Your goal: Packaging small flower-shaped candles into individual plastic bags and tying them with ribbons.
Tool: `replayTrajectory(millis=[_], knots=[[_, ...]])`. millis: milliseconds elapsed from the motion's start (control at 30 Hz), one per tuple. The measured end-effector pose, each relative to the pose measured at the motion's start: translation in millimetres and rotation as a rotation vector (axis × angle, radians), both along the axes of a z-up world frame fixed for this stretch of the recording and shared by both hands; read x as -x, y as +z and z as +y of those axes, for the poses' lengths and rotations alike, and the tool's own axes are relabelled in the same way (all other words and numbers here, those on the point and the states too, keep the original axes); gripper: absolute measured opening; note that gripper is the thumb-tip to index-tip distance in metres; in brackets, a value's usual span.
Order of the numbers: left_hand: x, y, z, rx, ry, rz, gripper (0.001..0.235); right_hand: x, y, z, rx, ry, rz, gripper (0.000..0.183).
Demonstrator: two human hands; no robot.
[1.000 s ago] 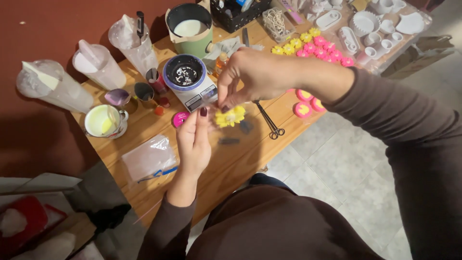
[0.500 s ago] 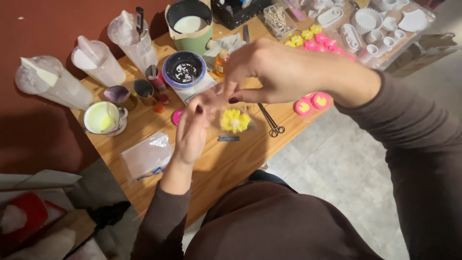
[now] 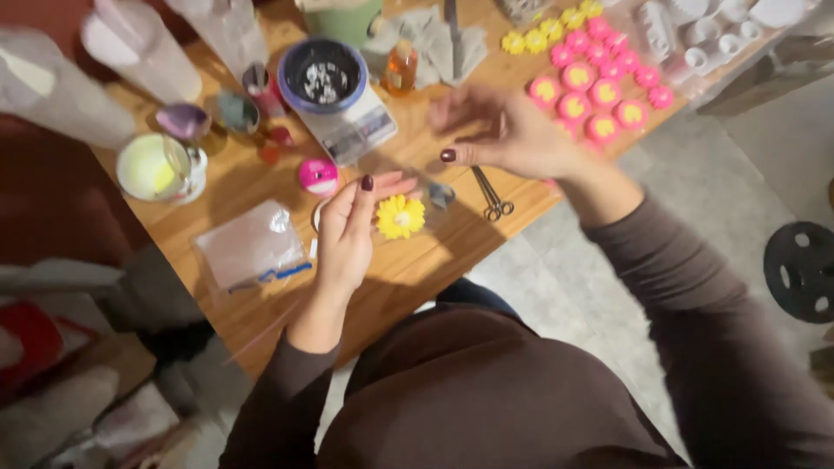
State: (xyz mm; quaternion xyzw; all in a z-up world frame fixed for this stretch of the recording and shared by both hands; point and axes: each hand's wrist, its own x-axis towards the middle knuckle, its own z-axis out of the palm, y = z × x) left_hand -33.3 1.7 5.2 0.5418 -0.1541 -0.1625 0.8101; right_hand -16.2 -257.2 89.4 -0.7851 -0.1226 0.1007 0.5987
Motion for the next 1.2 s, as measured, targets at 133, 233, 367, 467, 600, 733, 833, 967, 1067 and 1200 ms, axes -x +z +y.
replayTrajectory(millis=[133,233,367,467,600,733,833,967,1067,1200], knots=[[4.4,-52.7,1.7,-0.081,0.048,0.12,0.051,26.8,-124.8,6.4,-0.14,0.077,0.15,0.041],[19.7,-123.8,5.9,-0.253,0.122,0.131,0.049,50.0,-190.4,27.3,-0.163,-0.044,0.272,0.045],[47.9,-240.0,18.0,-0.078,0.191,0.269,0.043,63.8,-258.8,32.8,0.327,-0.261,-0.064,0.041],[68.8,-254.8,18.7,-0.106,0.263,0.366,0.041,52.5,-253.8,47.6,0.583,-0.287,-0.373,0.04],[77.6,-251.6,2.8,-0.472,0.239,0.642,0.033,40.0,-262.1,54.2,0.68,-0.289,-0.555,0.031],[81.5,-287.6,-26.4,-0.304,0.246,0.368,0.039,33.5,-292.6,25.7,0.802,-0.383,-0.52,0.021],[72.1,-274.4,-39.9,-0.192,0.274,0.237,0.036,36.5,-278.7,21.7,0.831,-0.41,-0.578,0.029],[69.6,-236.7,-17.7,-0.374,0.369,0.055,0.032,53.7,-261.6,28.2,0.741,-0.389,-0.575,0.029],[85.9,-214.4,32.3,-0.623,0.464,-0.138,0.036,72.3,-248.9,38.9,0.683,-0.342,-0.531,0.027],[138.3,-254.6,129.6,-0.948,0.726,-0.142,0.021,87.9,-238.2,52.3,0.634,-0.291,-0.481,0.022]])
